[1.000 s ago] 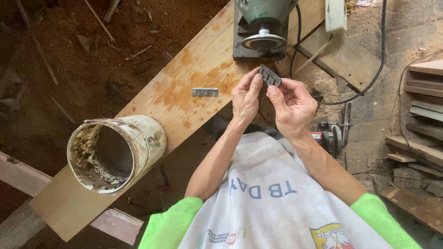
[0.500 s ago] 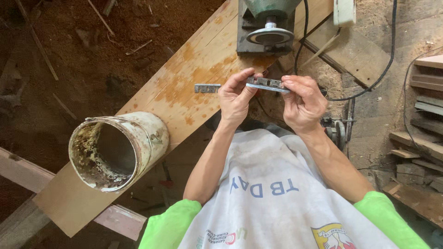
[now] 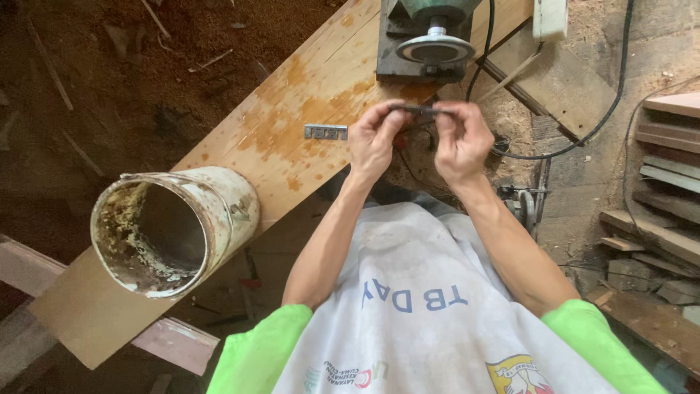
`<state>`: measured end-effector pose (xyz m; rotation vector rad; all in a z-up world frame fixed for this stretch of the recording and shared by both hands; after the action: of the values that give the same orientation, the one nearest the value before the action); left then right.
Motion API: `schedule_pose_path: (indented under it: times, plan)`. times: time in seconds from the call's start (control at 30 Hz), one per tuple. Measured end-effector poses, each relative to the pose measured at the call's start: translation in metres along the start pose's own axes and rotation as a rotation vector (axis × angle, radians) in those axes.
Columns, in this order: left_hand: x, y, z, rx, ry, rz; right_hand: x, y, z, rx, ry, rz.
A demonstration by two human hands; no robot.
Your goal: The person repeatedly presses small metal hardware pieces against a bench grinder wheel to smooth or deburr edges. They handle the pieces one at a time, rotating them to grind different sides, and occasionally dip them into a bucket of liquid before returning to the grinder.
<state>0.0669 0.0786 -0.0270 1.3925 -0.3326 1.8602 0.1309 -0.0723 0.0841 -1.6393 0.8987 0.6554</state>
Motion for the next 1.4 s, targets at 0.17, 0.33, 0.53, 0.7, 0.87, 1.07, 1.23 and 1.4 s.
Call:
schedule_pose_path:
  times: [0.17,0.33,0.53,0.7,0.87,1.07,1.23,1.4]
  plan:
    - [0.033,-0.021,0.007,0.112,-0.519,0.642,0.028,-0.005,0.022,0.05,-0.079,-0.107]
    - [0.012,-0.049,0.018,0.064,-0.133,0.388,0.065,-0.009,0.032,0.105,-0.01,0.007]
    - [0.011,-0.05,0.027,0.102,-0.279,0.499,0.077,-0.008,0.028,0.141,-0.004,0.046]
    - [0.015,-0.049,0.031,0.1,-0.319,0.502,0.074,-0.009,0.027,0.152,-0.007,0.068]
    - [0.017,-0.049,0.033,0.109,-0.381,0.502,0.079,-0.009,0.025,0.159,-0.005,0.099]
    - [0.02,-0.047,0.035,0.109,-0.367,0.507,0.079,-0.014,0.025,0.141,-0.002,0.073]
    - [0.018,-0.048,0.03,0.123,-0.343,0.468,0.071,-0.017,0.027,0.093,-0.003,0.056]
    - [0.017,-0.049,0.027,0.108,-0.289,0.448,0.066,-0.019,0.03,0.075,-0.028,0.079]
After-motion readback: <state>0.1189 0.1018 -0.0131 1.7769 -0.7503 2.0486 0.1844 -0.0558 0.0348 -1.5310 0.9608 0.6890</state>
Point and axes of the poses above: each hand's wrist, its own y-axis away from the middle knuckle, its own z-axis out of the palm, x = y × z, the point moved 9 cm from there along -y, towards the middle knuckle, and after that the axes turned 15 degrees about x, right-handed, at the moved point
